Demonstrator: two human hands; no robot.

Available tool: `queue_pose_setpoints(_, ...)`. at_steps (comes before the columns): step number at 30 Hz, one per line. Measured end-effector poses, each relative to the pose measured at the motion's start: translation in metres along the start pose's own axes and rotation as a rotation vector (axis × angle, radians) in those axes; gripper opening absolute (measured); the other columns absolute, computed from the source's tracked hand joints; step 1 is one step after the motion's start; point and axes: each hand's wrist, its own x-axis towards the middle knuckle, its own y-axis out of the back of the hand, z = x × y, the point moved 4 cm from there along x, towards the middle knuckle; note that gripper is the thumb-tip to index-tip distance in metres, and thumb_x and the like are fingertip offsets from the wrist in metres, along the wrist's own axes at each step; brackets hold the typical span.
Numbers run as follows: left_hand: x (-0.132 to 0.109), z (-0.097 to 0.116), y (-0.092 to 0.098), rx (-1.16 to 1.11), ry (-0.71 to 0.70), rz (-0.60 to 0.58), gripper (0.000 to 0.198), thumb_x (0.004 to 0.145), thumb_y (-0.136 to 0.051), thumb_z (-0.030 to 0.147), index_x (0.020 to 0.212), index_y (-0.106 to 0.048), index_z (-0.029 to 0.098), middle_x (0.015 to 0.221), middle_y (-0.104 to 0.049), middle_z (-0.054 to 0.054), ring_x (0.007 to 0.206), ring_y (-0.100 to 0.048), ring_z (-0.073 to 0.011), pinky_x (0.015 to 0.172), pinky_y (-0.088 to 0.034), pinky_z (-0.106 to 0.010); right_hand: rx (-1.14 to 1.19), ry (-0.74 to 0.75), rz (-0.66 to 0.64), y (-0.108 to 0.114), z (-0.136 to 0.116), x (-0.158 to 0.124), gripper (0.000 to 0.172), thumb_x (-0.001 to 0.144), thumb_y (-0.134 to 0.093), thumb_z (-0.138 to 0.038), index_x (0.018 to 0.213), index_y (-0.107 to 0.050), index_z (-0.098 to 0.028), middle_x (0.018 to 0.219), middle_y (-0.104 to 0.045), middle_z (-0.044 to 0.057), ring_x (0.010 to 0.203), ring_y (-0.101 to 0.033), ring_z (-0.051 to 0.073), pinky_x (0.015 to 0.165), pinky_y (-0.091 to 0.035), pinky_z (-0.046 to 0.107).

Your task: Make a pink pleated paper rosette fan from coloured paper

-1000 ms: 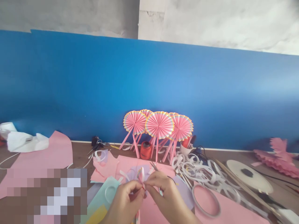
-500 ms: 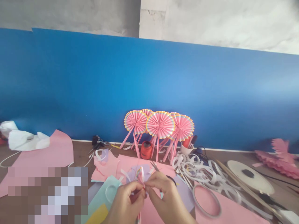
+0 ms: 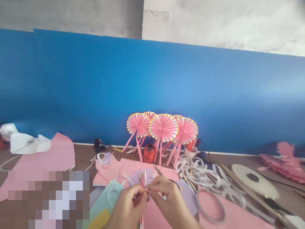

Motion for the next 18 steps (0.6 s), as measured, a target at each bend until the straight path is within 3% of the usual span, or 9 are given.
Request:
queue_pose_setpoints(5, 0.002, -0.006, 0.000, 0.060, -0.047, -0.008, 0.021, 0.077, -0.052, 0.028, 0.063, -0.062, 0.016, 0.061, -0.058, -0.001, 0.060, -0.052, -0.0146, 0.057, -0.041, -0.020, 0.005, -0.069, 0.015, -0.002, 0.005, 0.000, 0.024, 0.079, -0.060, -0.012, 0.071, -0.077, -0.027, 0.072, -0.067, 0.001, 0.067, -0.059, 0.015, 0.059, -0.040, 0.024)
queue_pose_setpoints(12, 0.003, -0.011, -0.001, 0.108, -0.100, 0.010, 0.019, 0.078, -0.050, 0.026, 0.065, -0.062, 0.017, 0.061, -0.061, -0.001, 0.060, -0.054, -0.0144, 0.056, -0.043, -0.020, -0.096, 0.082, 0.149, -0.011, 0.008, -0.004, 0.025, 0.075, -0.053, -0.003, 0.074, -0.072, -0.019, 0.070, -0.065, 0.002, 0.067, -0.058, 0.015, 0.058, -0.039, 0.023)
queue_pose_setpoints(18, 0.006, -0.013, 0.002, 0.117, -0.086, 0.019, 0.021, 0.080, -0.049, 0.028, 0.068, -0.063, 0.017, 0.063, -0.062, -0.001, 0.063, -0.058, -0.0155, 0.058, -0.044, -0.019, 0.022, 0.100, 0.040, -0.010, 0.008, -0.002, 0.027, 0.084, -0.052, -0.008, 0.085, -0.074, -0.024, 0.078, -0.066, 0.002, 0.076, -0.061, 0.014, 0.068, -0.044, 0.022)
